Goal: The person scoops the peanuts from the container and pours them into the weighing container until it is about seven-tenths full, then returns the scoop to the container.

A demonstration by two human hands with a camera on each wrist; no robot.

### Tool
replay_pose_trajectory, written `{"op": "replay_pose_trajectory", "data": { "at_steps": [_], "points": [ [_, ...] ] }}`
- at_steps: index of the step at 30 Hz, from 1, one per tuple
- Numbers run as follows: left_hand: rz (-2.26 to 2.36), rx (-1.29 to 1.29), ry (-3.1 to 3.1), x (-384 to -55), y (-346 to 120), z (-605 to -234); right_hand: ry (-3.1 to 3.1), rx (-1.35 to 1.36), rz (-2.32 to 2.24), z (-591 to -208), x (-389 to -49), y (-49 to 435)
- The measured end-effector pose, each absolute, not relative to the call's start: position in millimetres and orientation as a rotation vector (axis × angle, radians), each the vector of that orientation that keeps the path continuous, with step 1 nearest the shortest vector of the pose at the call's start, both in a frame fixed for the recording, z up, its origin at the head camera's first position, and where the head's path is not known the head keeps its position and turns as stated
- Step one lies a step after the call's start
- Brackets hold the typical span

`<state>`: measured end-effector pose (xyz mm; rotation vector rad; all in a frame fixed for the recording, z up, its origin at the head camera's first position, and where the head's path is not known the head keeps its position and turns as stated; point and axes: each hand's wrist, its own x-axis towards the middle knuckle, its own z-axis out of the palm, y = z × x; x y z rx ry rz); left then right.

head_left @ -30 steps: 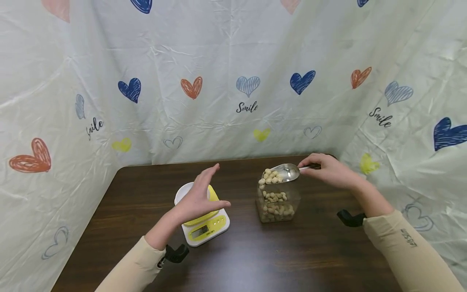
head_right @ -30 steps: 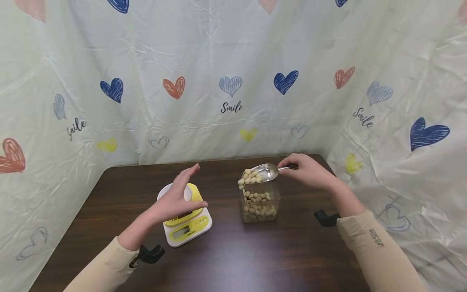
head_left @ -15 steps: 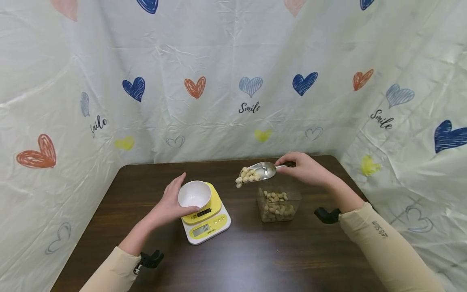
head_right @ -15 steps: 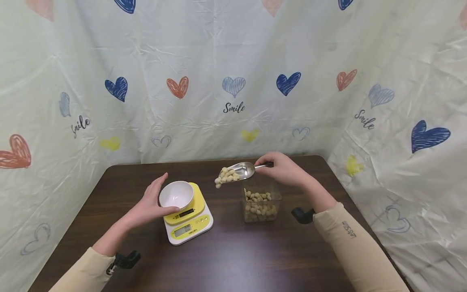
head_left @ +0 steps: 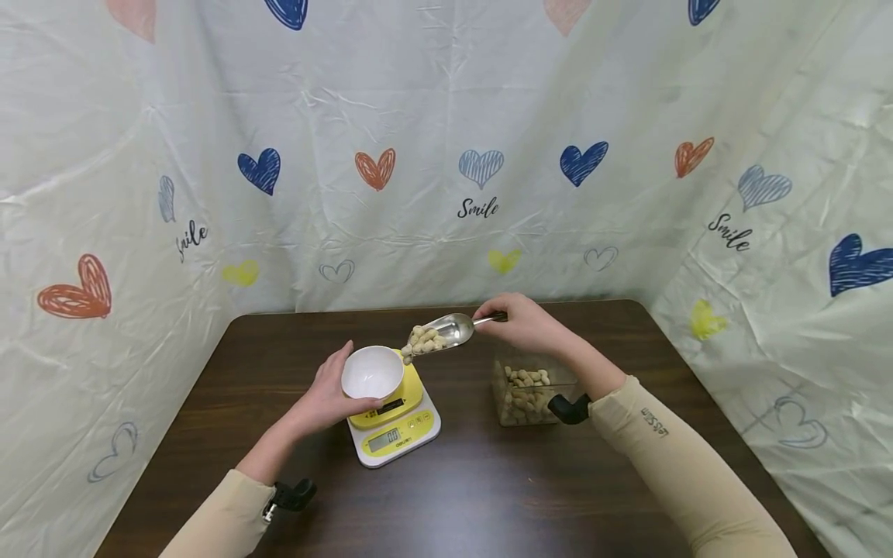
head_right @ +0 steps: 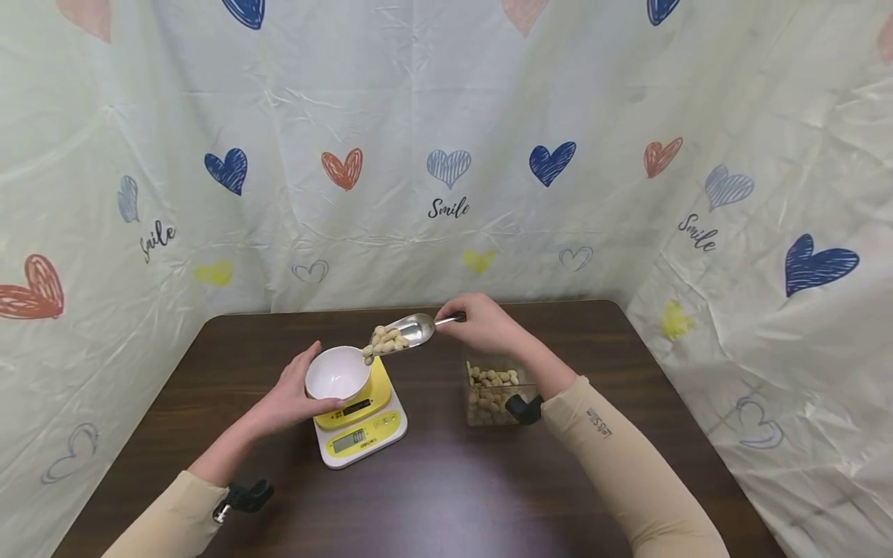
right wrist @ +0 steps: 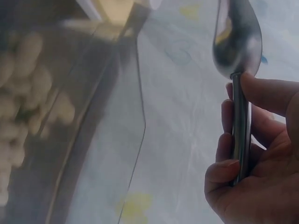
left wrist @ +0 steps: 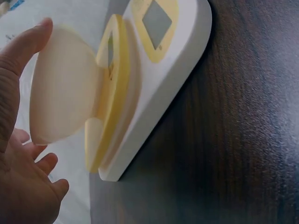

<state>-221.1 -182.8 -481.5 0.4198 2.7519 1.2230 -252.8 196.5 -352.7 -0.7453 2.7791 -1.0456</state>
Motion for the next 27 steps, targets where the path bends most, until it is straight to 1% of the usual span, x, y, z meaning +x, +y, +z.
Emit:
{"op": "replay_pose_trajectory", "data": {
  "at_steps": [8,15,22,27],
  "points": [
    [1.220,0.369,2.724,-220.9,-188.8,-485.9,2.803,-0.850,-0.972,-358.0,-261.7,158.2],
    [1.197,0.389,2.735,-220.7,-189.6,-486.6,2.954,-0.921,-0.721,-357.1,-262.7,132.3],
    [1.184,0.374,2.744,-221.5,-188.8,-486.2,3.139,-1.204,-0.359,-352.4,-258.8,110.2],
    [1.189,0.350,2.735,-221.4,-188.2,-484.6,3.200,-1.374,-0.236,-349.9,-257.5,101.2]
  ]
}}
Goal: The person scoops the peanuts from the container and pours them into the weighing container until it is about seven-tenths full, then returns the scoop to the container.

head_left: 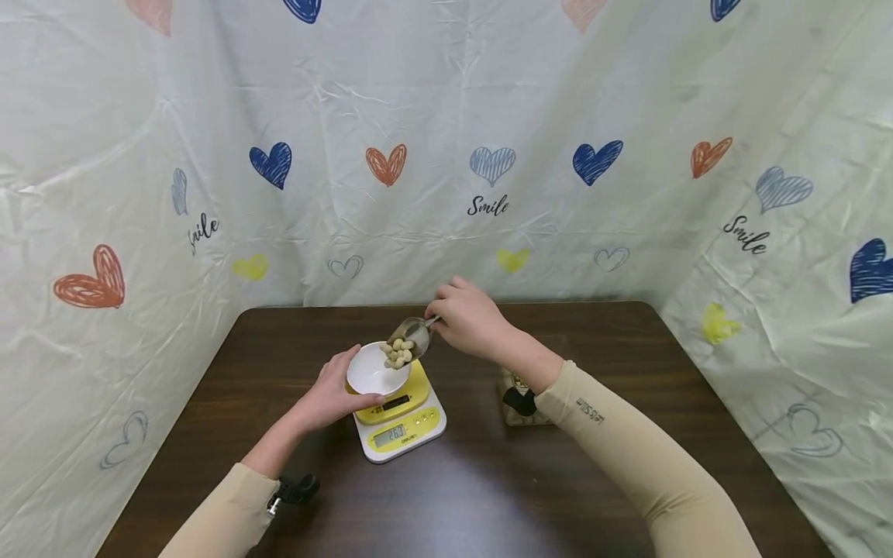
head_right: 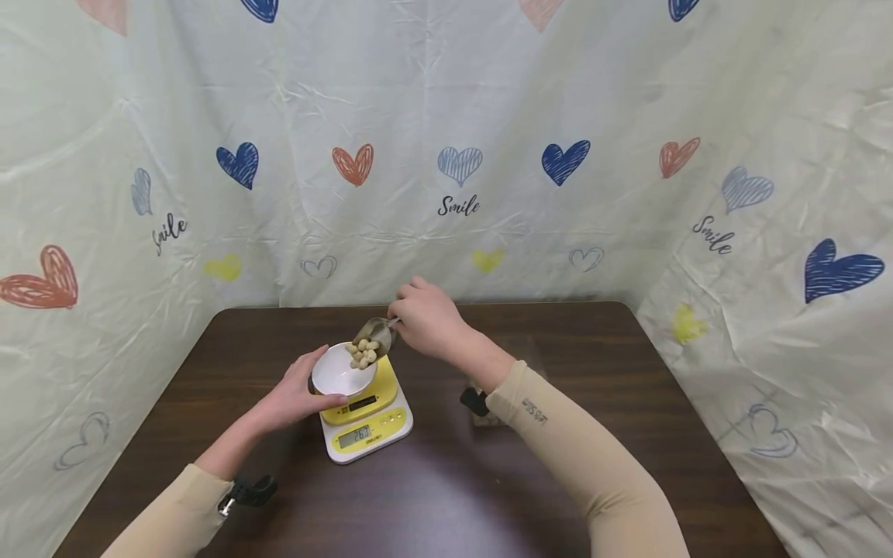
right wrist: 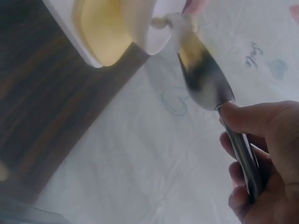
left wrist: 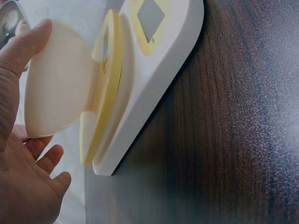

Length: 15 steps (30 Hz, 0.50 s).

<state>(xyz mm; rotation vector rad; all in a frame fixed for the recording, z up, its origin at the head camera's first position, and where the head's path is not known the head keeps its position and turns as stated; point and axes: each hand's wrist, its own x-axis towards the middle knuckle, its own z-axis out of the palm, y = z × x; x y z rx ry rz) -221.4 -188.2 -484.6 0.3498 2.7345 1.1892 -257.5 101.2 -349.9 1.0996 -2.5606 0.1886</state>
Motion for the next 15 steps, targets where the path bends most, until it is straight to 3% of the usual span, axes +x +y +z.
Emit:
{"op": "replay_pose_trajectory", "data": {
  "at_steps": [15],
  "points": [
    [1.192,0.399,2.748,-221.9,-189.5,-486.0,-2.493,1.098,0.070,-346.5,-257.7,99.3]
  ]
}}
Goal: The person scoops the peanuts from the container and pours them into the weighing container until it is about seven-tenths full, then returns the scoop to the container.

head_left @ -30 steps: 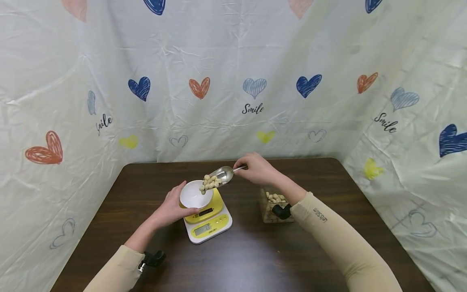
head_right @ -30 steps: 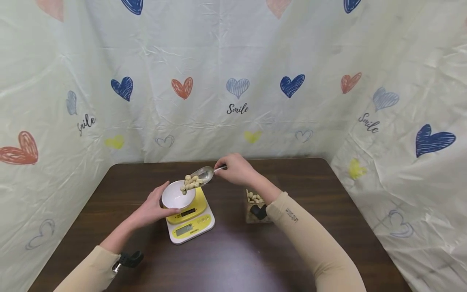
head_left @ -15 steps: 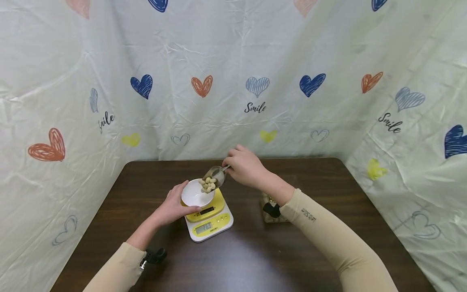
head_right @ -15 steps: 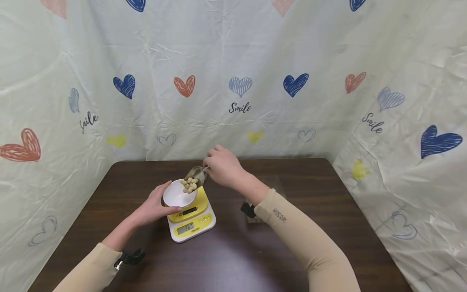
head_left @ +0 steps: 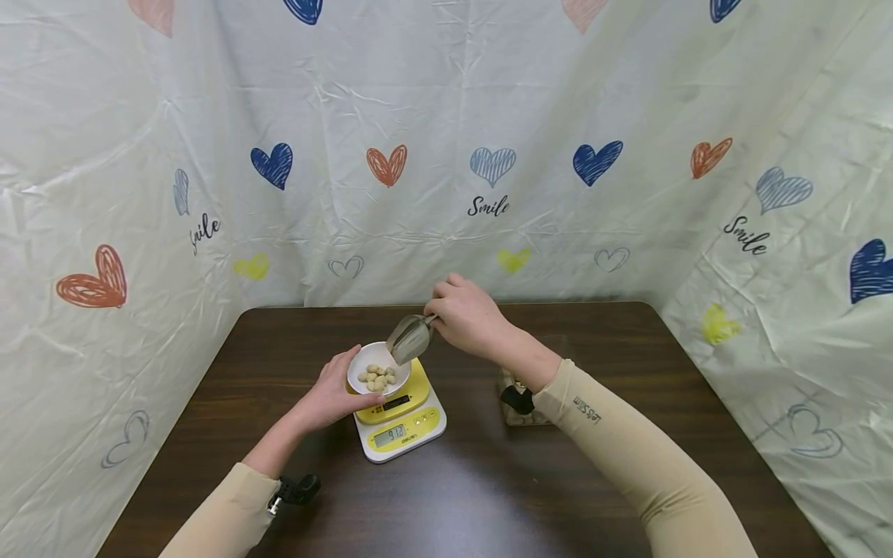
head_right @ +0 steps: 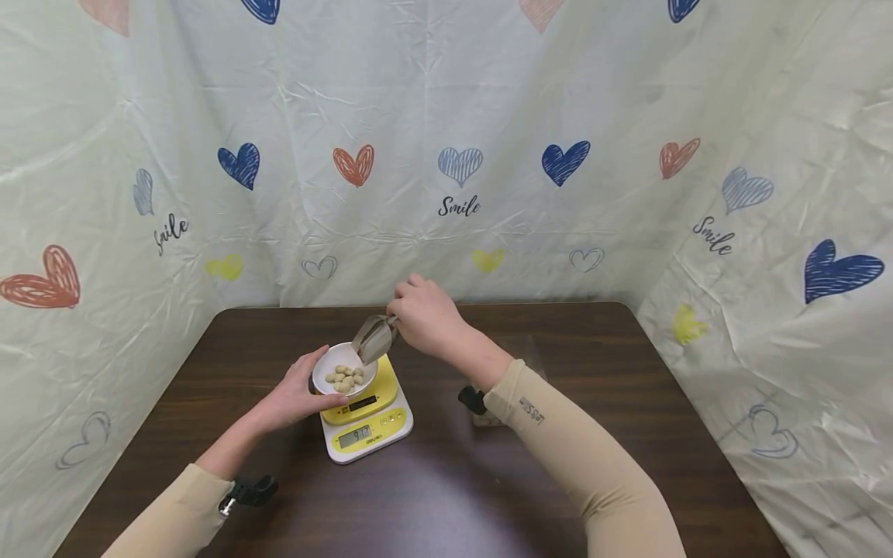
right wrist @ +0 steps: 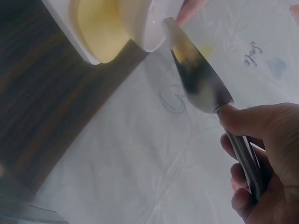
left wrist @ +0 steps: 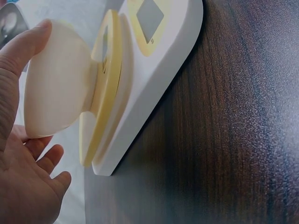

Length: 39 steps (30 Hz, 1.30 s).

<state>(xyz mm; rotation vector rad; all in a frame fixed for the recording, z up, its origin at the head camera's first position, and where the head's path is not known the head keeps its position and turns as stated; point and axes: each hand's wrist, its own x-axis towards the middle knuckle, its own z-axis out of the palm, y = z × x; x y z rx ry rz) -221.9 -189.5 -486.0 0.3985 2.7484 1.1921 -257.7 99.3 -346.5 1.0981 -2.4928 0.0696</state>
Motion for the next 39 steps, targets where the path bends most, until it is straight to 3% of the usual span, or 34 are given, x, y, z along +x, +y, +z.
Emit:
{"op": "replay_pose_trajectory", "data": {
  "at_steps": [13,23,39],
  "points": [
    [1.229,0.389,2.734,-220.2,-189.2,-487.5,-2.555,1.063,0.237,-345.0,-260.1,122.4],
    [1.269,0.425,2.776,-212.2,-185.8,-472.2,-2.628,0.928,0.408,-331.3,-251.0,176.7],
    [1.345,0.781,2.662,-193.1,-114.2,-427.0,-2.705,0.692,0.359,-315.2,-225.1,274.5]
  ]
}}
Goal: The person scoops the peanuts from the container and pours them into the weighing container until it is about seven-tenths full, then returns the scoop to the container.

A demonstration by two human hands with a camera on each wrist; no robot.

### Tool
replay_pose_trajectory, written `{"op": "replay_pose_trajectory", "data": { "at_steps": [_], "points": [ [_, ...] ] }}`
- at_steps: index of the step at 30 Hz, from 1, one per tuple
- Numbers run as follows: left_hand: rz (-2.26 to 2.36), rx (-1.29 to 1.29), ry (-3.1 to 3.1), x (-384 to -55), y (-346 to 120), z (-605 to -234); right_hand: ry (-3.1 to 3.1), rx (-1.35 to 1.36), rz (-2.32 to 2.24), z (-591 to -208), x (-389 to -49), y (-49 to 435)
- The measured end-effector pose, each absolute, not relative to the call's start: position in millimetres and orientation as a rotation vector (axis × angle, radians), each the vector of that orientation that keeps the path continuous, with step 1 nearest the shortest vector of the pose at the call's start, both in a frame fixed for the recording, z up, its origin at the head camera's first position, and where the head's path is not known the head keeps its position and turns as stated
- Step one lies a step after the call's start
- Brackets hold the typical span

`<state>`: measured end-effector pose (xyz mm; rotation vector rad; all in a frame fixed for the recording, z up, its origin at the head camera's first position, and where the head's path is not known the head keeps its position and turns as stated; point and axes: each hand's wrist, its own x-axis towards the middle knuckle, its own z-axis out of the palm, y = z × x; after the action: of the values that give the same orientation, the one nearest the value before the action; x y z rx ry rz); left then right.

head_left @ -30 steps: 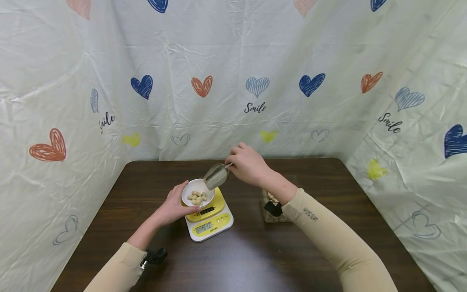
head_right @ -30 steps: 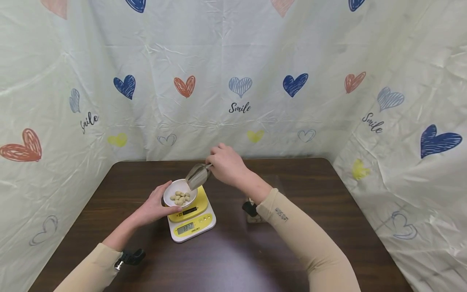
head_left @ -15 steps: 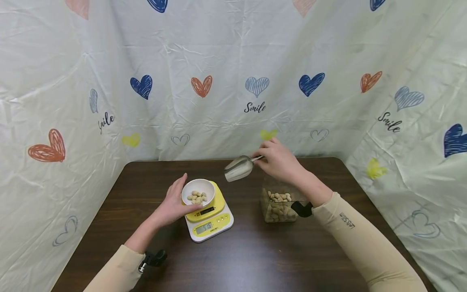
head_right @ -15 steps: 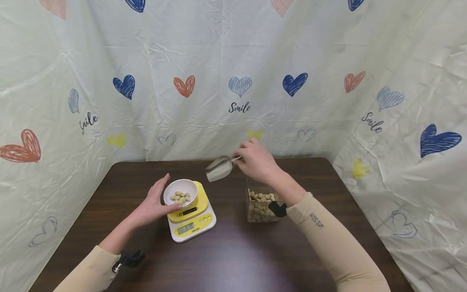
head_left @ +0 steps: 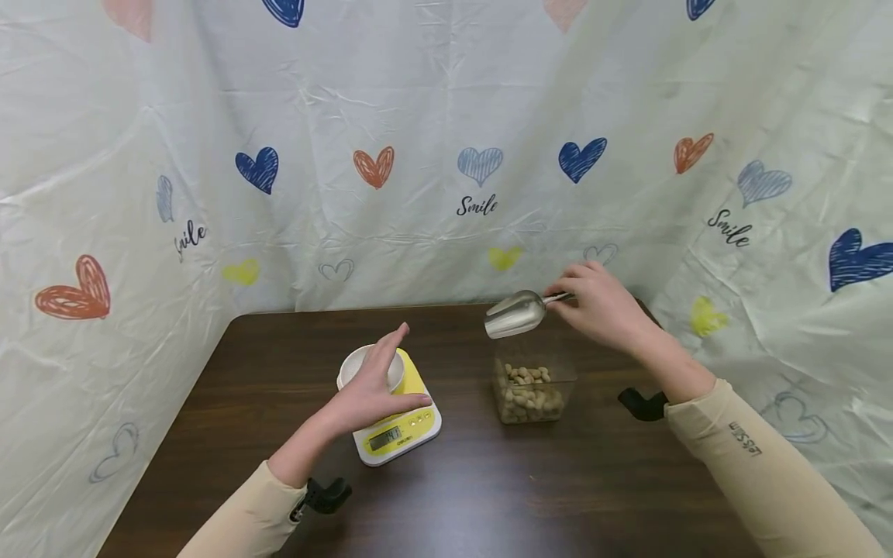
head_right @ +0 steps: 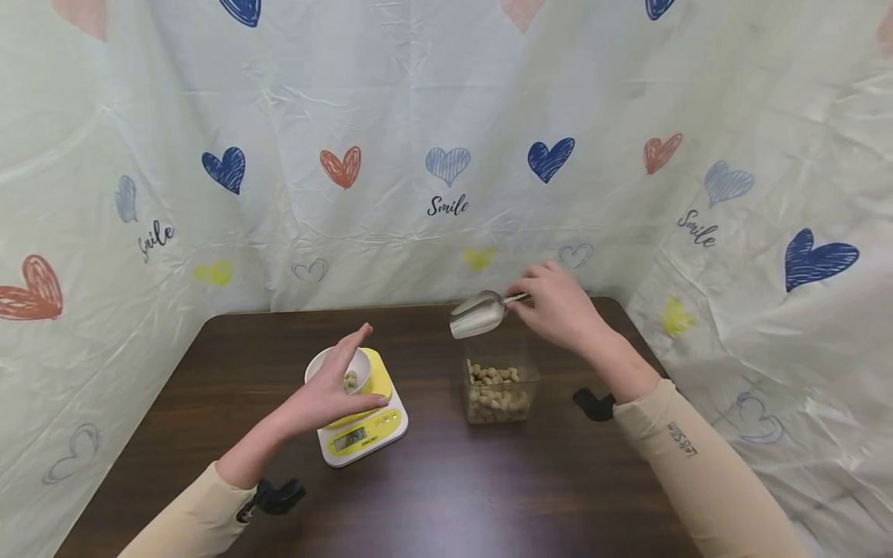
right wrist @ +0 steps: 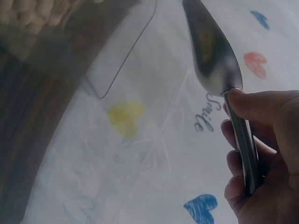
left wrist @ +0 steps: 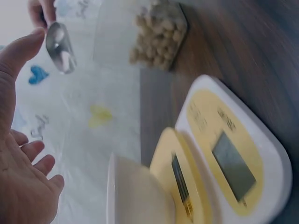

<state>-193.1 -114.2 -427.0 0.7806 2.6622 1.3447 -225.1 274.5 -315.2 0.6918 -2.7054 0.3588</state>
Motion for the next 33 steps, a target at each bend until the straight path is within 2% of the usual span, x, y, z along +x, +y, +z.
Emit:
{"op": "replay_pose_trajectory", "data": {
  "at_steps": [18,33],
  "points": [
    [1.199,0.895,2.562,-207.8,-34.9,-433.9,-2.690,0.798,0.145,-318.3,-214.3,310.9],
    [1.191,0.840,2.488,-226.5,12.7,-448.8,-2.646,0.970,-0.062,-336.9,-218.3,302.1]
  ]
}}
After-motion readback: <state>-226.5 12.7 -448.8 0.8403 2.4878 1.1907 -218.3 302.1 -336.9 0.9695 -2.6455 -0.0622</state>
